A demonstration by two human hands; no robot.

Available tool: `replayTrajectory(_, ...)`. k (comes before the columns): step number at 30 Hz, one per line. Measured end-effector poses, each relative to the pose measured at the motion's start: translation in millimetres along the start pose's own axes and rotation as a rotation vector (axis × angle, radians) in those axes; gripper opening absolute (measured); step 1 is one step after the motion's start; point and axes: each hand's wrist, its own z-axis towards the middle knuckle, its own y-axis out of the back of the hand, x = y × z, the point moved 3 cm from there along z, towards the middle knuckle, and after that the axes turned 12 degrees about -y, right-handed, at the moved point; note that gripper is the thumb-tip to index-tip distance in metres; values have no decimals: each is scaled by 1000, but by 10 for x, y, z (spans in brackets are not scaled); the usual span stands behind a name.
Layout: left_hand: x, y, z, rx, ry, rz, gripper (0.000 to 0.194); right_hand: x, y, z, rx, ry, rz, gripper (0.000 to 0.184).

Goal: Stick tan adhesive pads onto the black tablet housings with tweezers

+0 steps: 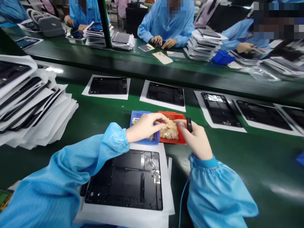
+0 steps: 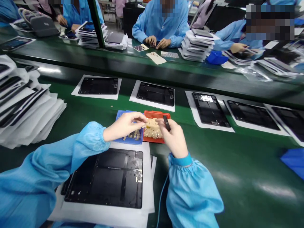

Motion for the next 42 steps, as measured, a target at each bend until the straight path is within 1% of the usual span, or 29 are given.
replayTrajectory(2, -18, -64, 15, -1, -31, -8, 11, 104, -15, -127, 154, 23, 65, 26)
replayTrajectory(3, -32, -89, 19, -2, -46, -5, 10, 144, -14, -175, 202, 26, 100, 24)
replayTrajectory(4, -48, -108, 22, -6, -60, 4, 8, 169, -7, -208, 219, 23, 132, 21)
replayTrajectory(6, -89, -131, 29, -10, -105, 67, 7, 169, 19, -233, 185, 6, 184, 18)
replayTrajectory(9, -169, -153, 40, -2, -221, 245, 6, 99, 41, -233, 121, 2, 240, 19)
replayTrajectory(11, -219, -174, 44, 9, -284, 336, 7, 59, 40, -248, 88, 8, 239, 19)
replayTrajectory(14, -286, -204, 52, 15, -328, 401, 10, 62, 41, -302, 34, 46, 197, 18)
replayTrajectory(16, -303, -211, 82, 29, -311, 400, 11, 91, 62, -343, -18, 98, 155, 16)
replayTrajectory(18, -264, -197, 151, 32, -242, 368, 10, 107, 110, -379, -79, 150, 91, 14)
replayTrajectory(20, -152, -176, 257, 28, -140, 378, 11, 89, 200, -414, -170, 171, 31, 13)
replayTrajectory(22, 13, -183, 383, 80, -49, 461, 14, 38, 318, -458, -252, 144, 5, 14)
replayTrajectory(23, 102, -201, 445, 123, -18, 504, 16, 6, 378, -484, -275, 118, 8, 20)
replayTrajectory(25, 247, -256, 546, 206, 11, 554, 17, -58, 484, -544, -298, 65, 22, 40)
replayTrajectory(26, 288, -285, 579, 225, 15, 559, 16, -87, 526, -578, -307, 46, 27, 47)
replayTrajectory(28, 283, -333, 594, 229, 15, 557, 12, -129, 577, -647, -317, 36, 37, 52)
replayTrajectory(30, 155, -371, 526, 248, -19, 529, 12, -143, 568, -713, -271, 65, 67, 57)
replayTrajectory(31, 48, -394, 459, 296, -73, 462, 15, -136, 540, -744, -220, 95, 87, 61)
replayTrajectory(33, -220, -431, 261, 454, -240, 227, 24, -90, 454, -809, -88, 167, 132, 68)
replayTrajectory(35, -487, -406, 20, 596, -386, -25, 26, -12, 357, -878, 42, 229, 181, 74)
replayTrajectory(36, -592, -366, -92, 633, -423, -107, 23, 32, 316, -911, 92, 250, 209, 75)
replayTrajectory(37, -673, -313, -188, 642, -434, -143, 20, 78, 281, -943, 132, 262, 237, 76)
replayTrajectory(38, -735, -252, -270, 629, -434, -152, 17, 122, 253, -972, 162, 268, 262, 77)
replayTrajectory(39, -781, -185, -335, 587, -425, -140, 15, 166, 234, -998, 179, 273, 294, 75)
replayTrajectory(40, -817, -109, -385, 507, -410, -110, 14, 207, 227, -1021, 173, 278, 352, 68)
replayTrajectory(42, -868, 52, -460, 264, -363, -9, 15, 285, 246, -1062, 87, 317, 544, 37)
